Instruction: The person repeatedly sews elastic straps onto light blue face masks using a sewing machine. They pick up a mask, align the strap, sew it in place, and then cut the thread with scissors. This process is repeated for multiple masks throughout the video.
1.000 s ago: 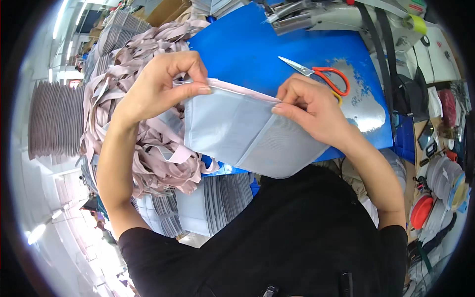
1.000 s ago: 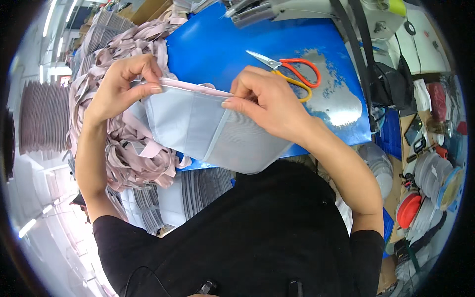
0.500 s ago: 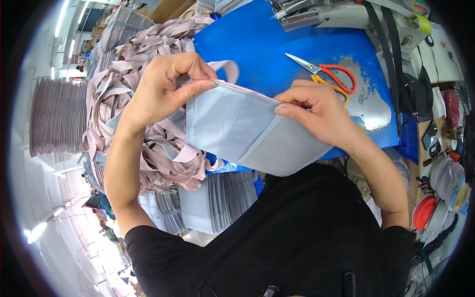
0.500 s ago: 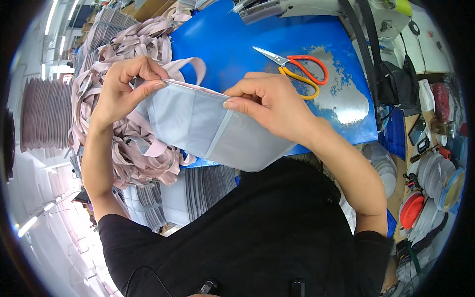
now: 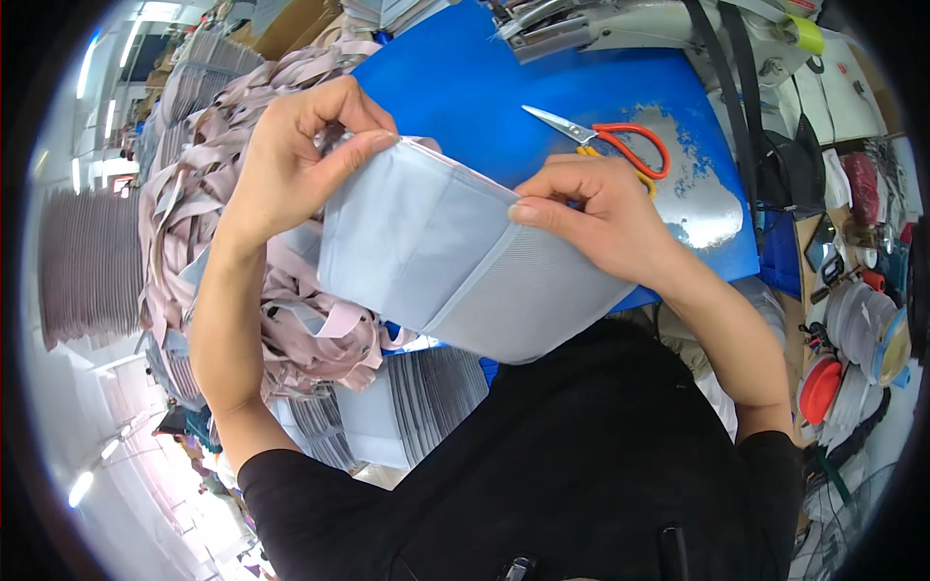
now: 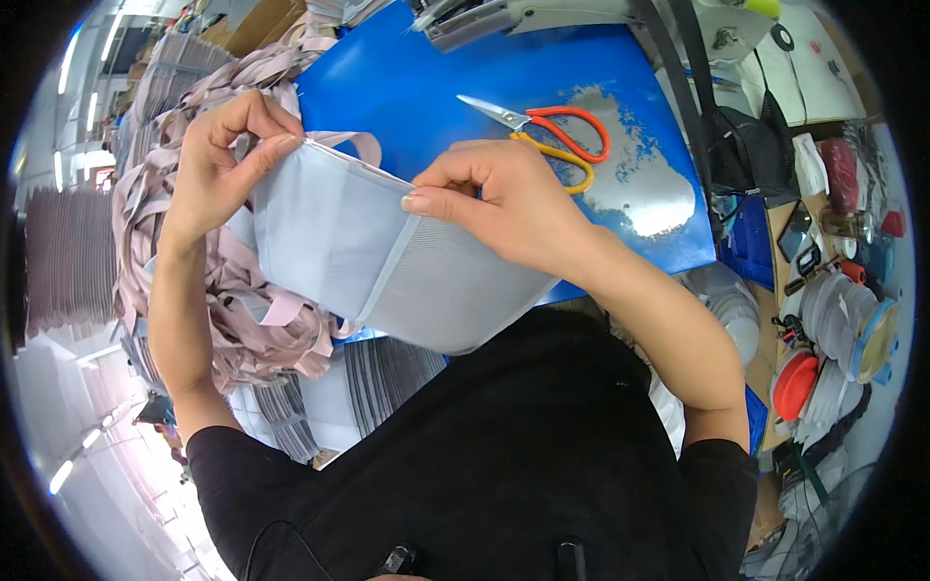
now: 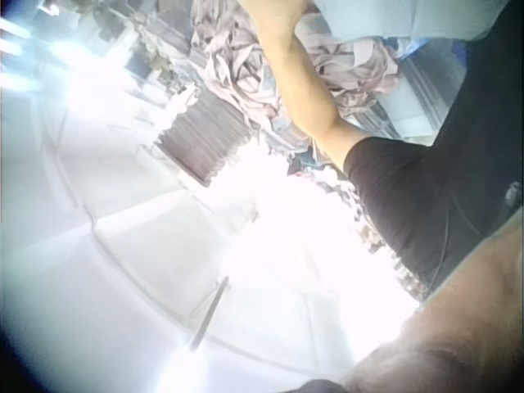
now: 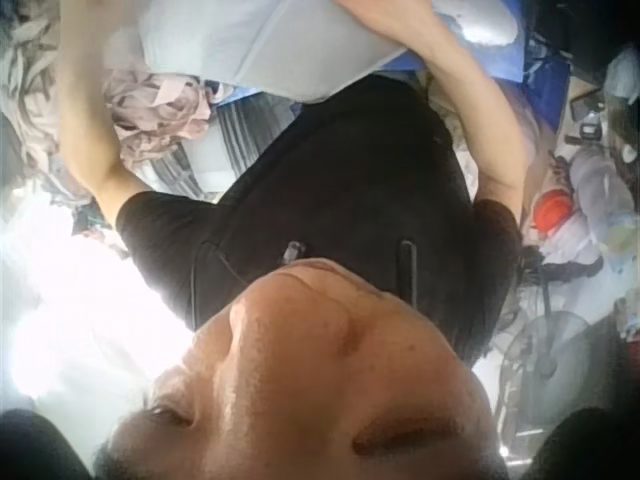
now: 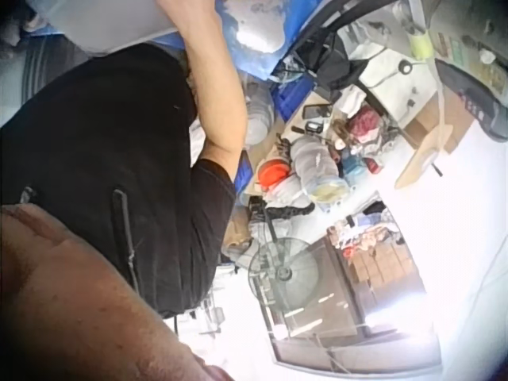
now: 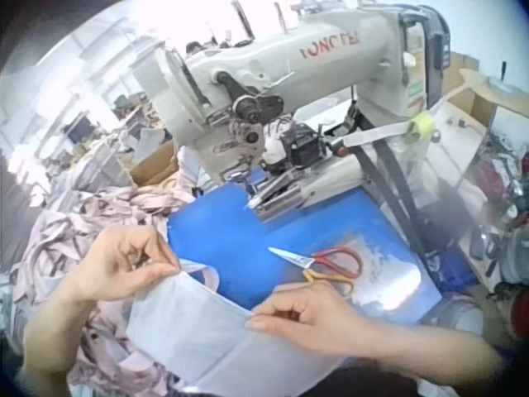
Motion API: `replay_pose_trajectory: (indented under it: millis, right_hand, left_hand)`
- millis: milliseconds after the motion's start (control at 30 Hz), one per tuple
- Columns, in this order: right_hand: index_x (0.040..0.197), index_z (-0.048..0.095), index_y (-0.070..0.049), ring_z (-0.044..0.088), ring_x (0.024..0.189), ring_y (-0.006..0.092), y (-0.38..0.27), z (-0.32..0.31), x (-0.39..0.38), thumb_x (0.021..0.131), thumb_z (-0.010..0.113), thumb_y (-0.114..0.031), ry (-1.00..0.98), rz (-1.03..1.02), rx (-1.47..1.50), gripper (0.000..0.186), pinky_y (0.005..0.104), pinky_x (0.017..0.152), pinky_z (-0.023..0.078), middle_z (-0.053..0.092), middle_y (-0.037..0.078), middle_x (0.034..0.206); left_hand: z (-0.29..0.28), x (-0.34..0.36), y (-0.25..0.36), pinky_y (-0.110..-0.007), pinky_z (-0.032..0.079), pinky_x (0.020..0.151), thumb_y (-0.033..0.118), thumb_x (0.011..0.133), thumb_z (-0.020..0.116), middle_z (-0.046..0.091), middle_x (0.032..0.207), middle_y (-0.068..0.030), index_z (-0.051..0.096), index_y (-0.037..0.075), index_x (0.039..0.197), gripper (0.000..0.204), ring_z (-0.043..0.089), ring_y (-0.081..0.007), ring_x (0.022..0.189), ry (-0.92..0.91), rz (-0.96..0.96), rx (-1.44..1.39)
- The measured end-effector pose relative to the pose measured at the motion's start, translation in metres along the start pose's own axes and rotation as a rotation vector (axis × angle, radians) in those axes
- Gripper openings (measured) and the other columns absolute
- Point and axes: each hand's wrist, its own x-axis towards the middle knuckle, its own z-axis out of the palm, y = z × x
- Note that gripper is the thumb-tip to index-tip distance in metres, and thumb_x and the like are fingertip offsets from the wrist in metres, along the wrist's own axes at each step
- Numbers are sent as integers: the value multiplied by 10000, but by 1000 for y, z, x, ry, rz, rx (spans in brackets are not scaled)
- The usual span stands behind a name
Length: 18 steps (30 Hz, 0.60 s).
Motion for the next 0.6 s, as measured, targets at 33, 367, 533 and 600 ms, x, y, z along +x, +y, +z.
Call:
replay_pose_trajectory:
  millis: [33, 367, 533, 600]
  right_hand:
    - [989, 785, 3, 577, 711, 69, 2, -1, 2, 954, 795, -193, 16, 15, 13, 199, 260, 617, 456, 696, 27, 820]
    - [1045, 782, 35, 585, 724, 31, 4, -24, 54, 978, 776, -180, 121, 226, 298, 226, 230, 648, 477, 719, 1, 820]
    - [1043, 785, 42, 618, 759, 41, 22, -29, 77, 975, 778, -198, 211, 226, 314, 249, 229, 660, 491, 726, 8, 832]
    - [1042, 787, 43, 628, 767, 48, 23, -32, 83, 972, 780, -209, 233, 241, 314, 261, 232, 665, 498, 732, 16, 841]
  left_hand:
    - [0, 8, -5, -298, 501, 819, 79, 930, 772, 720, 905, -94, 613, -1, 835, 202, 642, -150, 858, -2, -7, -11]
    - [2, 104, -74, -313, 505, 875, 100, 925, 776, 739, 946, -81, 690, -10, 904, 141, 659, -147, 912, 17, 18, -31]
    - [5, 131, -95, -318, 510, 910, 98, 911, 787, 768, 1039, -93, 752, -18, 1048, 183, 674, -154, 971, 90, 44, -42]
    - [4, 136, -107, -329, 517, 907, 116, 907, 790, 771, 1062, -93, 749, -5, 1112, 242, 677, -156, 987, 97, 48, 14]
